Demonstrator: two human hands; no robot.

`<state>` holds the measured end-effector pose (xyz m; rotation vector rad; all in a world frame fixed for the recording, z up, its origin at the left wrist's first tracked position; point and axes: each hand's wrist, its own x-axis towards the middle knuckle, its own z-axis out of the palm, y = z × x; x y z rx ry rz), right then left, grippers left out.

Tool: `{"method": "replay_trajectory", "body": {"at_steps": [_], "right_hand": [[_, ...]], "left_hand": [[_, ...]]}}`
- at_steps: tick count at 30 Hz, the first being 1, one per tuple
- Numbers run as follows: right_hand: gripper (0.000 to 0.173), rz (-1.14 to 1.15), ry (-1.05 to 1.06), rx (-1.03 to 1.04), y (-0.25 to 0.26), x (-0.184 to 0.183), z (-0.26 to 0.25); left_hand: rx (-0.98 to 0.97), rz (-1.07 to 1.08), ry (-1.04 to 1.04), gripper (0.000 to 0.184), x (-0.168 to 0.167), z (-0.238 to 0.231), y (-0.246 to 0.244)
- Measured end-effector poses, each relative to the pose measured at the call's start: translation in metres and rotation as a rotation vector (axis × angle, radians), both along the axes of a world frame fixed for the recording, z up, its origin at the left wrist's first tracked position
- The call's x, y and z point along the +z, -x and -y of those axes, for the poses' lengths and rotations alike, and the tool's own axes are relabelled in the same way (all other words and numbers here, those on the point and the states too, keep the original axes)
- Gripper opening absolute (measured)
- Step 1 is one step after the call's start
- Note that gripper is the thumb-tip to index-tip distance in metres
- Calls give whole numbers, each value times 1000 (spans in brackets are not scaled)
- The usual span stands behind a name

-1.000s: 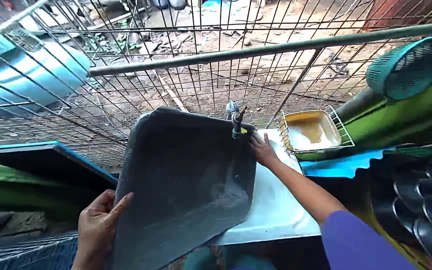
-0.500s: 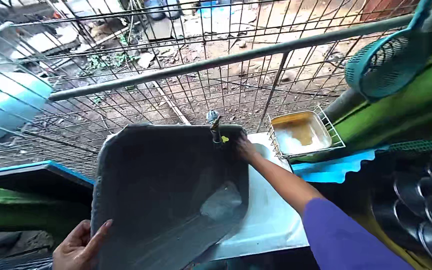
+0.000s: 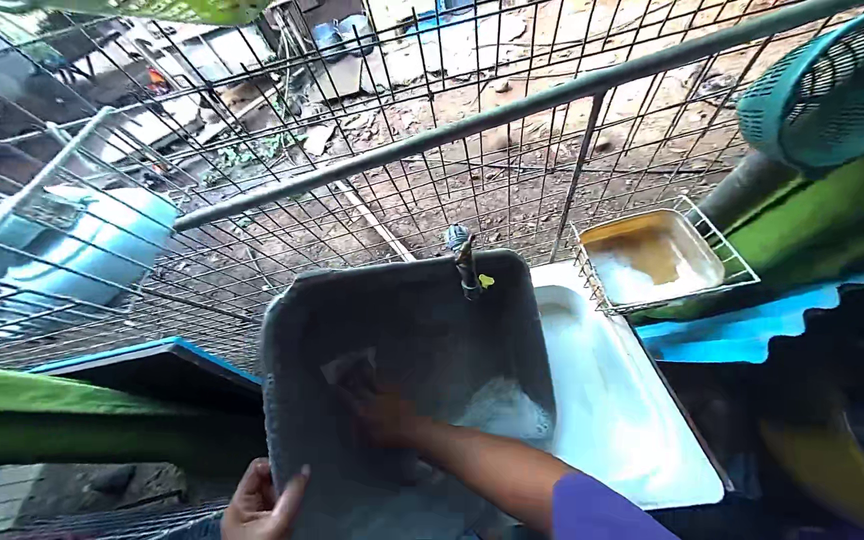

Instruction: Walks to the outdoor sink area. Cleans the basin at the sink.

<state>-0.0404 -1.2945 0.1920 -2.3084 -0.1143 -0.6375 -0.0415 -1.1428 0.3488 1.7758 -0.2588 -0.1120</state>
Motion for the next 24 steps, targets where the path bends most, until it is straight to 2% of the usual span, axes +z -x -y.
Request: {"method": "replay_trajectory", "body": {"at_steps": [2, 4, 7, 9, 10, 11, 13, 15, 17, 19, 21, 24], "right_hand": [[66, 173, 12, -24, -47, 27, 19], [56, 135, -22, -119, -60, 30, 63], [55, -51, -196, -326, -26, -24, 131], [58, -351, -338, -583, 9, -55, 164], [59, -468, -367, -659, 22, -66, 167], [62, -488, -346, -691, 33, -75, 153], [67, -385, -272, -633, 47, -72, 84], [60, -220, -198, -388, 43, -43, 7], [53, 30, -96, -122, 8, -17, -28], [52, 190, -27, -78, -37, 16, -5], [48, 117, -14, -155, -57, 35, 58], [56, -128, 41, -165, -35, -7, 153]], "left_hand": [[-74, 49, -31, 40, 2, -4, 7], [-102, 71, -46, 41, 0, -8, 9], [-114, 82, -3, 42, -8, -12, 3], [-126, 80, 22, 42, -16, -14, 0], [-132, 76, 28, 42, -18, -15, -1], [-130, 71, 34, 42, -18, -16, -2], [-95, 54, 32, 39, -19, -15, -3], [-78, 38, 16, 37, -19, -11, -6], [-106, 41, 4, 38, -15, -7, -7], [-135, 47, 0, 39, -9, -5, -5], [-146, 41, -1, 39, -5, -5, -4], [-130, 25, 5, 39, -9, -5, -9]]}}
